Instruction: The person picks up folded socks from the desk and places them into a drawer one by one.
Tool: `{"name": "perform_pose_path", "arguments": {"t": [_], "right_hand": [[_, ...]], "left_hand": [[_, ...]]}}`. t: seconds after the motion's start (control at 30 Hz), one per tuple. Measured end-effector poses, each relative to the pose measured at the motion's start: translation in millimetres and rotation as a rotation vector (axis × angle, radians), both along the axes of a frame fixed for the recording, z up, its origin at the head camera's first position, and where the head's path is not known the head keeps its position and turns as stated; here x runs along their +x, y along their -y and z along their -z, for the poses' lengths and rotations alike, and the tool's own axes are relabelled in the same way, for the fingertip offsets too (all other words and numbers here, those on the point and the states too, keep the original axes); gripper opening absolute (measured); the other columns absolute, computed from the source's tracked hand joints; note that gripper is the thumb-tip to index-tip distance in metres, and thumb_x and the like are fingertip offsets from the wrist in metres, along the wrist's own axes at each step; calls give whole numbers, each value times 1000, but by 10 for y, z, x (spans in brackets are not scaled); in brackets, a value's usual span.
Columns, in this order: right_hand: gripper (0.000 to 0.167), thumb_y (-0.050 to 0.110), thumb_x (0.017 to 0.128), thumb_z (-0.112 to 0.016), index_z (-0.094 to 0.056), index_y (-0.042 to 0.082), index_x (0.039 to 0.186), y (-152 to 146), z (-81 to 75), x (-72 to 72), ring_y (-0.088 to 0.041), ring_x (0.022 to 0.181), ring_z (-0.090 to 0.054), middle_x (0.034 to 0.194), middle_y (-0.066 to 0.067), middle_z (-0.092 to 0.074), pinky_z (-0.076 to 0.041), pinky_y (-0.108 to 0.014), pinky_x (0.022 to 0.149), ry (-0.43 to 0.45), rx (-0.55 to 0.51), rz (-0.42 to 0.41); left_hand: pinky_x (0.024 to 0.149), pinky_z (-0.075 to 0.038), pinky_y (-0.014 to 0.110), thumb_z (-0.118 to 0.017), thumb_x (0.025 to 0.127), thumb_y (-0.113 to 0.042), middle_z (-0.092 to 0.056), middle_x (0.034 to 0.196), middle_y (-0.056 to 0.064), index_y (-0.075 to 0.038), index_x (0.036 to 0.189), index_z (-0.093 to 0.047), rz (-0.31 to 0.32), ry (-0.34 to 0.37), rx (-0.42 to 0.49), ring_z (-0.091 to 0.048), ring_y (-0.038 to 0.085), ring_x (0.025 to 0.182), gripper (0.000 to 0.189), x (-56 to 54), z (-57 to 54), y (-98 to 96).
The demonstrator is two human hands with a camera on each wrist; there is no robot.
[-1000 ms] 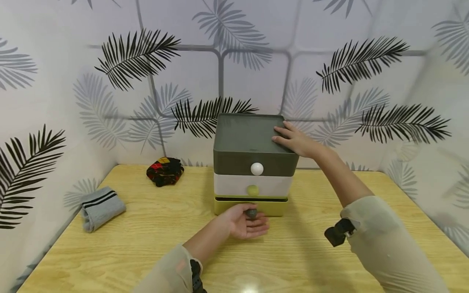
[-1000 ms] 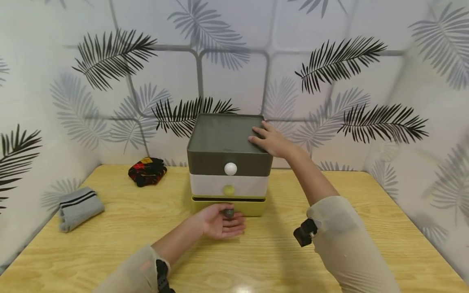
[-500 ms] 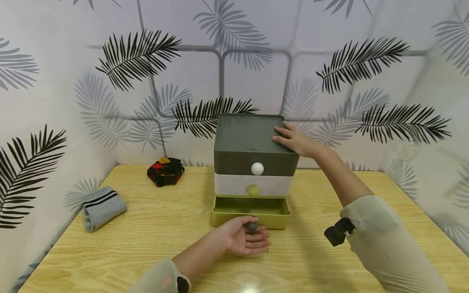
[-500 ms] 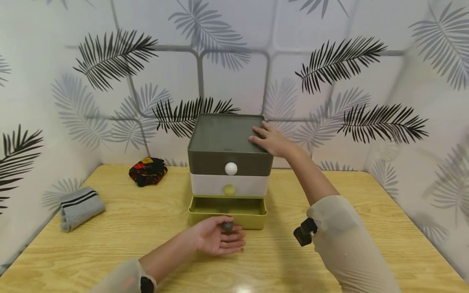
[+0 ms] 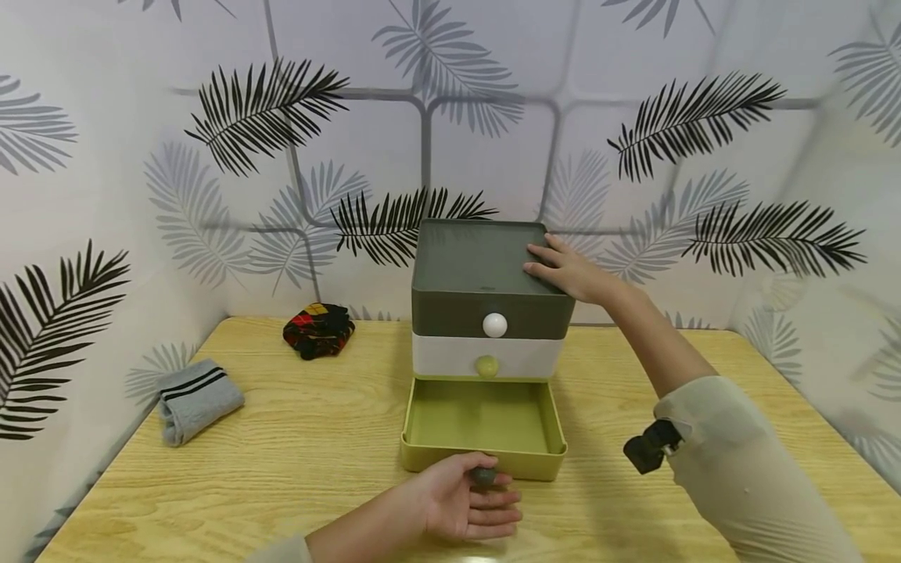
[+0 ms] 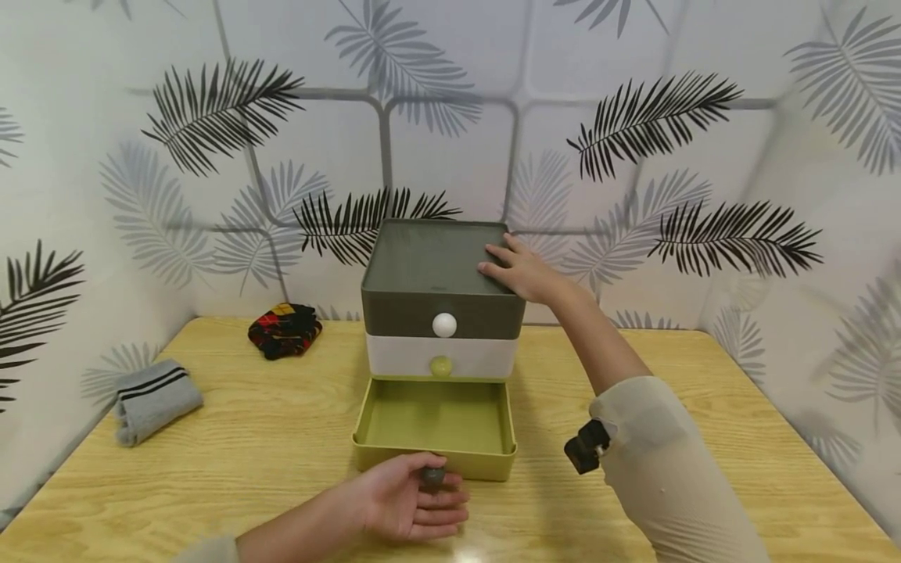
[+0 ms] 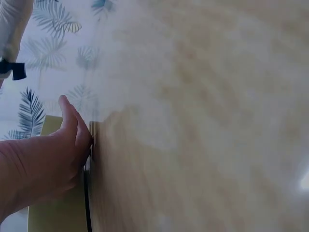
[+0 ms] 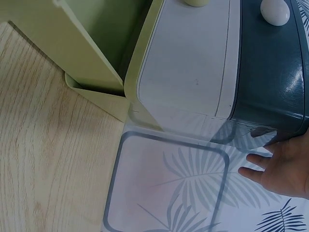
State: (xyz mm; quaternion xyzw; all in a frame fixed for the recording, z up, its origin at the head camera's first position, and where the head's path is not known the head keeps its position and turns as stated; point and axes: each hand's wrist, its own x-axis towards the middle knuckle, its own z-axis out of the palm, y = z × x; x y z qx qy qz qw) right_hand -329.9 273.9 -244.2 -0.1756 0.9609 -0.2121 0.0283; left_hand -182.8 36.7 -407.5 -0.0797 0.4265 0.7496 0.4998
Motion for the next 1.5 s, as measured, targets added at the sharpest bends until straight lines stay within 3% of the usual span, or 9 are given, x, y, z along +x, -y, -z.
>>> {"name": "perform_pose_path", "arguments": {"t": [0.37, 0.6, 0.93, 1.03, 1.2, 1.27, 1.4, 1.5], "right_hand": [[61, 37, 99, -35, -19, 2, 146, 4, -1, 23, -37, 135, 4, 150, -22, 2, -4, -56, 105, 8, -22, 2], [59, 35, 100, -35, -19, 2, 146, 15, -10, 31, -37, 135, 4, 150, -22, 2, -5, -56, 105, 0, -30, 1], [59, 34, 100, -35, -19, 1, 146, 6, -5, 29, -38, 135, 4, 149, -23, 2, -4, -56, 105, 0, -22, -5], [58, 33, 100, -35, -19, 1, 146, 2, -3, 22, -38, 135, 3, 149, -24, 1, -5, -55, 105, -7, -17, -8], [59, 35, 100, -35, -19, 1, 146, 8, -9, 18, -38, 135, 3, 149, -23, 2, -5, -55, 105, -4, -19, -6], [59, 35, 100, -35, -19, 1, 146, 10, -10, 18, -38, 135, 3, 149, -23, 2, -5, -56, 105, -4, -17, -6], [58, 33, 100, -35, -20, 1, 145, 13, -7, 17, -38, 135, 2, 149, -24, 0, -6, -55, 105, -17, -10, -14], [58, 33, 100, -35, -20, 1, 145, 16, -9, 22, -38, 135, 2, 149, -24, 0, -6, -55, 105, -18, -11, -12]], "left_hand": [[96, -39, 43, -48, 95, -25, -62, 99, 14, -7, 91, -57, -15, -20, 6, -57, 34, 103, 20, 277, 23, 34], [100, -34, 39, -42, 98, -19, -60, 96, 10, -5, 94, -54, 18, -29, 35, -51, 32, 113, 19, 382, 62, 19], [99, -35, 36, -41, 98, -19, -56, 107, 21, 0, 97, -51, -2, -24, 29, -57, 26, 105, 22, 458, 68, -74], [99, -35, 37, -41, 98, -20, -56, 102, 18, 0, 99, -52, 9, -45, 31, -58, 25, 104, 23, 460, 82, -74], [97, -38, 34, -44, 98, -21, -61, 89, 8, -4, 88, -57, 11, -88, 11, -58, 26, 104, 23, 481, 110, -54], [95, -40, 31, -46, 97, -22, -62, 89, 4, -7, 90, -58, 45, -136, -20, -58, 25, 104, 20, 494, 102, -20], [89, -42, 25, -48, 95, -32, -62, 101, 2, -4, 111, -61, 230, -228, -108, -59, 14, 93, 34, 505, -1, 138], [88, -42, 25, -47, 94, -36, -60, 110, 4, -1, 123, -56, 332, -259, -107, -57, 10, 94, 47, 499, -119, 300]]}}
